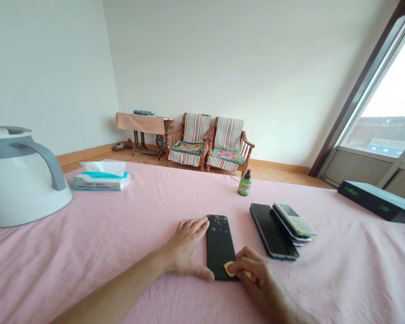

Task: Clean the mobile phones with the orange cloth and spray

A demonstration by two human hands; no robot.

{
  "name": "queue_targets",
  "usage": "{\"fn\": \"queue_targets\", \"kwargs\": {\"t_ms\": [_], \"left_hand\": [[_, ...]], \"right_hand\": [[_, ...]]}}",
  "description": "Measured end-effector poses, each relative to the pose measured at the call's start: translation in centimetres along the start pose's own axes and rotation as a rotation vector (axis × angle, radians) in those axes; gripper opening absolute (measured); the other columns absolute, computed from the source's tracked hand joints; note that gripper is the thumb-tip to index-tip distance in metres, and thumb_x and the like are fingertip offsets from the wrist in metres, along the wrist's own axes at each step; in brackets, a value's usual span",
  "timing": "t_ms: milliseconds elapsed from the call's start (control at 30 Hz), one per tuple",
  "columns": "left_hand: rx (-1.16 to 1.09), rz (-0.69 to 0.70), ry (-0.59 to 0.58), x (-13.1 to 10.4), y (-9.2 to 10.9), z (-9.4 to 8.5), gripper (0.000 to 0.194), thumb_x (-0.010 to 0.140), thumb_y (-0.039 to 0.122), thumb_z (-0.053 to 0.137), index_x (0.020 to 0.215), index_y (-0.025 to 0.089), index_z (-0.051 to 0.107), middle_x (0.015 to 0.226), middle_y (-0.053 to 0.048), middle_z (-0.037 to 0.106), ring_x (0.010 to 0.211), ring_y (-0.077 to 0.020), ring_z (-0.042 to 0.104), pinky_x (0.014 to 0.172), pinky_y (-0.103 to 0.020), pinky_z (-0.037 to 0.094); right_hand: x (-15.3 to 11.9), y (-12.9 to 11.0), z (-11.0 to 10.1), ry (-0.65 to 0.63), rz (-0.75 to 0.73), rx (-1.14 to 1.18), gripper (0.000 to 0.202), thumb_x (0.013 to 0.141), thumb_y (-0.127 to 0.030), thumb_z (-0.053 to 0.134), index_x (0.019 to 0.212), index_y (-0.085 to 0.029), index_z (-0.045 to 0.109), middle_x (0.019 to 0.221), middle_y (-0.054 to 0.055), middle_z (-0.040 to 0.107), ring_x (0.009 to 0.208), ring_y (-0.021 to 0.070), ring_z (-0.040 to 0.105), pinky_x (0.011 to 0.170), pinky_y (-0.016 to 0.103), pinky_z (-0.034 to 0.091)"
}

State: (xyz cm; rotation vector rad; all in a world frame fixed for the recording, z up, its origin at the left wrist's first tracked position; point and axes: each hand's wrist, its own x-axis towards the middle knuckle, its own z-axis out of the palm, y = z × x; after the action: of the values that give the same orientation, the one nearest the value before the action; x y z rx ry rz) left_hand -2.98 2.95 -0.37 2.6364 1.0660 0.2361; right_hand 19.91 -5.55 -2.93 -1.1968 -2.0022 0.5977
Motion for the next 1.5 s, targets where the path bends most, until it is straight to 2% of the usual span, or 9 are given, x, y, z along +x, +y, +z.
{"fn": "queue_targets", "kwargs": {"t_ms": [67,200,333,433,700,1033,1233,1400,1500], "left_hand": [[0.002,0.001,-0.005,0.0,0.0,-0.1,0.119,0.054,0.083,0.057,0.144,0.012,0.026,0.151,-0.018,0.02,0.136,-0.038,0.02,0.109,-0.054,0.017],[-0.006,-0.014,-0.015,-0.1,0.3,-0.4,0.122,0.051,0.083,0.058,0.145,0.012,0.024,0.151,-0.019,0.021,0.136,-0.0392,0.022,0.109,-0.055,0.017],[-0.016,-0.012,-0.017,-0.1,0.4,-0.5,0.124,0.05,0.082,0.059,0.144,0.01,0.024,0.149,-0.02,0.024,0.135,-0.0391,0.023,0.11,-0.054,0.017],[-0.015,-0.005,-0.013,-0.1,0.4,-0.3,0.124,0.05,0.082,0.059,0.145,0.01,0.023,0.149,-0.02,0.024,0.135,-0.0388,0.023,0.11,-0.053,0.016],[-0.04,-0.012,-0.011,0.0,0.5,-0.3,0.123,0.05,0.082,0.059,0.144,0.01,0.025,0.149,-0.02,0.024,0.135,-0.0398,0.023,0.11,-0.054,0.016],[-0.004,-0.001,-0.008,0.1,0.3,0.0,0.123,0.051,0.082,0.059,0.145,0.011,0.023,0.151,-0.019,0.021,0.135,-0.0381,0.022,0.109,-0.053,0.016],[-0.005,0.032,0.047,0.2,-0.5,0.9,0.123,0.049,0.083,0.059,0.144,0.014,0.024,0.151,-0.017,0.021,0.136,-0.0384,0.021,0.109,-0.052,0.017],[0.002,0.046,0.067,0.1,-0.6,1.0,0.121,0.051,0.084,0.057,0.144,0.014,0.025,0.15,-0.018,0.023,0.135,-0.0381,0.023,0.109,-0.052,0.017],[0.01,0.051,0.059,0.1,-0.4,0.8,0.12,0.051,0.084,0.057,0.144,0.013,0.026,0.15,-0.018,0.024,0.135,-0.0376,0.023,0.109,-0.051,0.017]], "right_hand": [[1.2,0.0,-0.5,-0.009,0.019,0.022,0.023,0.09,-0.023,0.047,0.082,-0.022,0.069,0.081,0.003,0.06,0.07,0.0133,0.059,0.06,0.023,0.043],[5.6,1.3,-0.7,0.203,0.005,-0.067,0.02,0.086,-0.02,0.051,0.08,-0.02,0.07,0.076,0.003,0.062,0.07,0.0147,0.06,0.066,0.026,0.047],[9.8,3.8,0.6,0.28,0.013,-0.089,0.018,0.082,-0.017,0.052,0.078,-0.018,0.069,0.077,0.004,0.063,0.068,0.0161,0.06,0.064,0.028,0.047],[10.8,4.7,1.7,0.282,-0.01,-0.091,0.019,0.082,-0.015,0.051,0.078,-0.018,0.069,0.076,0.005,0.062,0.069,0.0167,0.059,0.066,0.03,0.047],[8.0,2.6,2.4,0.178,-0.111,-0.07,0.021,0.087,-0.016,0.049,0.087,-0.02,0.069,0.08,0.005,0.059,0.077,0.0171,0.058,0.07,0.028,0.047],[3.9,0.4,1.9,0.018,-0.108,0.002,0.023,0.09,-0.016,0.044,0.09,-0.021,0.066,0.087,0.005,0.057,0.081,0.0155,0.057,0.07,0.026,0.047],[1.3,-0.4,2.0,0.001,-0.126,-0.022,0.023,0.088,-0.011,0.045,0.09,-0.021,0.065,0.086,0.005,0.056,0.078,0.0146,0.056,0.066,0.024,0.047],[0.0,-1.5,1.1,-0.016,-0.166,-0.038,0.022,0.087,-0.009,0.046,0.087,-0.021,0.064,0.084,0.004,0.057,0.077,0.0141,0.057,0.065,0.024,0.046],[-0.4,-1.7,0.5,0.051,-0.158,-0.049,0.022,0.088,-0.01,0.044,0.088,-0.02,0.063,0.084,0.005,0.056,0.076,0.0143,0.057,0.066,0.025,0.046]]}}
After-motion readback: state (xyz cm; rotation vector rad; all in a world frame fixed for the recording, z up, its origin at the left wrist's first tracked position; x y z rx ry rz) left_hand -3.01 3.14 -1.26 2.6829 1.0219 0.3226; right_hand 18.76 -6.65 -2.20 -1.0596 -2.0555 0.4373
